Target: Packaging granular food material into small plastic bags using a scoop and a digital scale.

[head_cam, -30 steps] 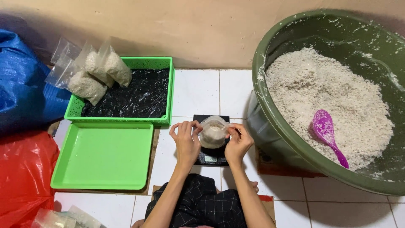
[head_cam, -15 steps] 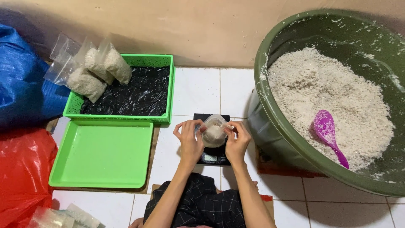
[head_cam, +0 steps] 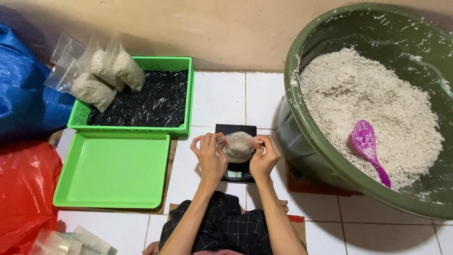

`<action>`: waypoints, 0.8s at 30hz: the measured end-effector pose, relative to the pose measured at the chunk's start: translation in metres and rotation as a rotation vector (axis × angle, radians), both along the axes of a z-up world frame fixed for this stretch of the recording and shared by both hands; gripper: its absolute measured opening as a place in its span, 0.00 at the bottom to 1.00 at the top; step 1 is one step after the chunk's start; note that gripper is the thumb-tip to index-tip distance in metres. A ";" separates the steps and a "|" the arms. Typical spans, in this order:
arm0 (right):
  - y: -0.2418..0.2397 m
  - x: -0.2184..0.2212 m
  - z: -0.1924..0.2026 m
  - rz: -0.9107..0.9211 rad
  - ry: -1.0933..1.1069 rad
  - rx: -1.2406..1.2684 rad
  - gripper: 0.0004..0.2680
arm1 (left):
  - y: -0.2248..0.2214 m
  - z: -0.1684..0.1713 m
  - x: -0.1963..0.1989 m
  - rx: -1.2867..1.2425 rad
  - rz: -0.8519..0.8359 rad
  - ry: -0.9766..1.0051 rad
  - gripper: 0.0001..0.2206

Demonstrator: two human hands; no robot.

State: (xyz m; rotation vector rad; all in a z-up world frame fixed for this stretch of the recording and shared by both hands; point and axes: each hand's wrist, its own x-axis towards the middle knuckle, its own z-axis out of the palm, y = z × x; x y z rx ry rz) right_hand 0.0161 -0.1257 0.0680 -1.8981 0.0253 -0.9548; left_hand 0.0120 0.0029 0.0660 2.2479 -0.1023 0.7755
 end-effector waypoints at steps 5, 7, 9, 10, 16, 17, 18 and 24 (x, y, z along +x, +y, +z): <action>-0.005 0.001 -0.004 -0.001 0.015 0.012 0.09 | 0.004 0.004 0.002 0.016 -0.032 0.016 0.06; -0.005 0.001 -0.005 0.000 0.023 0.018 0.09 | 0.007 0.007 0.001 0.027 -0.046 0.022 0.05; -0.003 0.001 -0.002 0.004 0.033 0.063 0.10 | 0.010 0.010 0.000 0.045 -0.086 0.062 0.04; -0.002 0.000 0.000 0.004 0.033 0.064 0.10 | 0.012 0.013 -0.001 0.046 -0.085 0.062 0.04; -0.004 0.000 0.000 0.028 0.079 0.127 0.10 | 0.031 0.017 0.009 -0.036 -0.331 0.231 0.06; -0.006 -0.001 -0.003 0.054 0.089 0.136 0.10 | 0.033 0.034 0.009 -0.041 -0.432 0.295 0.10; -0.007 -0.002 -0.006 0.081 0.100 0.146 0.09 | 0.036 0.051 0.009 -0.047 -0.533 0.359 0.17; -0.024 -0.002 0.001 0.328 0.194 0.233 0.06 | 0.030 0.050 0.035 0.250 -0.614 0.403 0.10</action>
